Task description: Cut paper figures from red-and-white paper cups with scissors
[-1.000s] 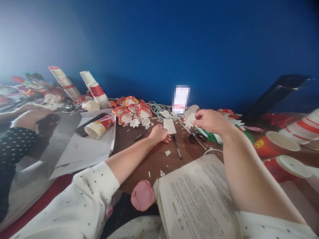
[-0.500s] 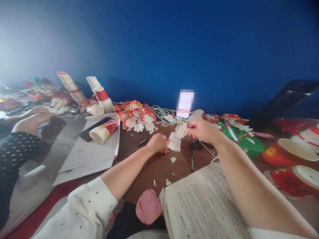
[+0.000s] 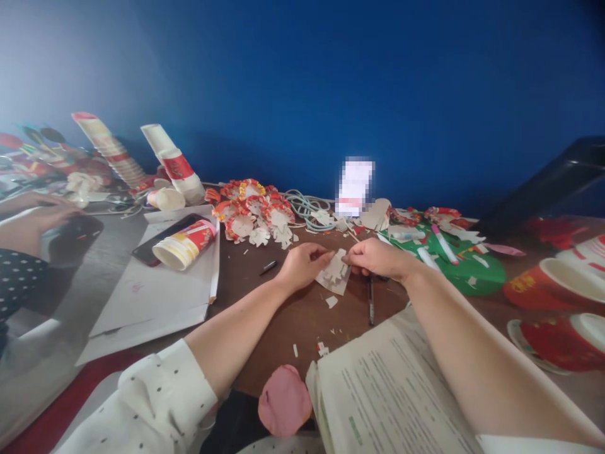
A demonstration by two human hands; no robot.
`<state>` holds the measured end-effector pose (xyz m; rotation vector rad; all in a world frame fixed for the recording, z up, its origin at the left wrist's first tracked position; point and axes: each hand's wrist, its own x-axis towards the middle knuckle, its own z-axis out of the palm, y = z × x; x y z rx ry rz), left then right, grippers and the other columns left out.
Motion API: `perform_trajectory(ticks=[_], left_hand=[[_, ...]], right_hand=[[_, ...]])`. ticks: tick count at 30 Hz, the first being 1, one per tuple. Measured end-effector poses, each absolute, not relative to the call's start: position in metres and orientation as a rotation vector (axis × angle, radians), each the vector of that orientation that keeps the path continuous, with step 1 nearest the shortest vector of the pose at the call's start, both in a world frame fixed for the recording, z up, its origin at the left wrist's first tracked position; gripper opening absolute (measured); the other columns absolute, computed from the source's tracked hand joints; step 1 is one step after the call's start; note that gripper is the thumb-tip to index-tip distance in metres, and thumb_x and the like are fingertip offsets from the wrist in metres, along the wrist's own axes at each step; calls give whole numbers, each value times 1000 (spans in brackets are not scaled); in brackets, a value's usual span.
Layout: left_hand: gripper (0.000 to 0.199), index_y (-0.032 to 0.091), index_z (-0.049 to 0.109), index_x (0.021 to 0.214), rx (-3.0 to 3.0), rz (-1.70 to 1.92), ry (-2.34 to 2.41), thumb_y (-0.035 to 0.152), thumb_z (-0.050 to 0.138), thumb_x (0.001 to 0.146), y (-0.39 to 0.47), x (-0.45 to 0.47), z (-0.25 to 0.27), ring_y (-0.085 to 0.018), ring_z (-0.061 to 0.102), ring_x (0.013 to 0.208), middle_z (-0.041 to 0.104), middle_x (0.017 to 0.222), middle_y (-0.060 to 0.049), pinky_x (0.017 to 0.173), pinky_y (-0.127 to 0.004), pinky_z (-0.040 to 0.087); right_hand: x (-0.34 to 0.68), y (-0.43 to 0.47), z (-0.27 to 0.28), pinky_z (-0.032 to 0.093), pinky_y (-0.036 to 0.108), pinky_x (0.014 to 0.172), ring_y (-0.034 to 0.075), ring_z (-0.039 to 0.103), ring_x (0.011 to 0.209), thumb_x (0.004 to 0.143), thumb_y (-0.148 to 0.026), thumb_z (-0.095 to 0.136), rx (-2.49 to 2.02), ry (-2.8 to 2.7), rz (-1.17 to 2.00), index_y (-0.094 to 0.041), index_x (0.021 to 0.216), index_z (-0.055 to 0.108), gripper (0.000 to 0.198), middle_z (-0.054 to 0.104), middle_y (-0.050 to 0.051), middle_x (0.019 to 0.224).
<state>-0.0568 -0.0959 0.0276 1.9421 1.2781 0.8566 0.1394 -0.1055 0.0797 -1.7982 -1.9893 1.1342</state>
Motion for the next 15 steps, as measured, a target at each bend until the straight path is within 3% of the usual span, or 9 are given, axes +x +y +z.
perform_trajectory(ticks=[7, 15], left_hand=[[23, 16, 70, 79, 1763, 833, 1248, 39, 66, 75, -87, -59, 20, -10, 54, 64, 66, 71, 1, 61, -21, 41], [26, 16, 71, 78, 1718, 810, 1288, 41, 65, 74, -84, -61, 18, -10, 53, 62, 66, 69, 0, 59, -21, 40]], right_hand=[[140, -105, 79, 40, 21, 51, 11, 59, 54, 82, -44, 62, -1923, -2035, 1036, -18, 68, 65, 29, 70, 3, 66], [136, -104, 76, 43, 28, 58, 19, 61, 57, 80, -40, 63, -2144, -2297, 778, -19, 49, 64, 37, 65, 7, 55]])
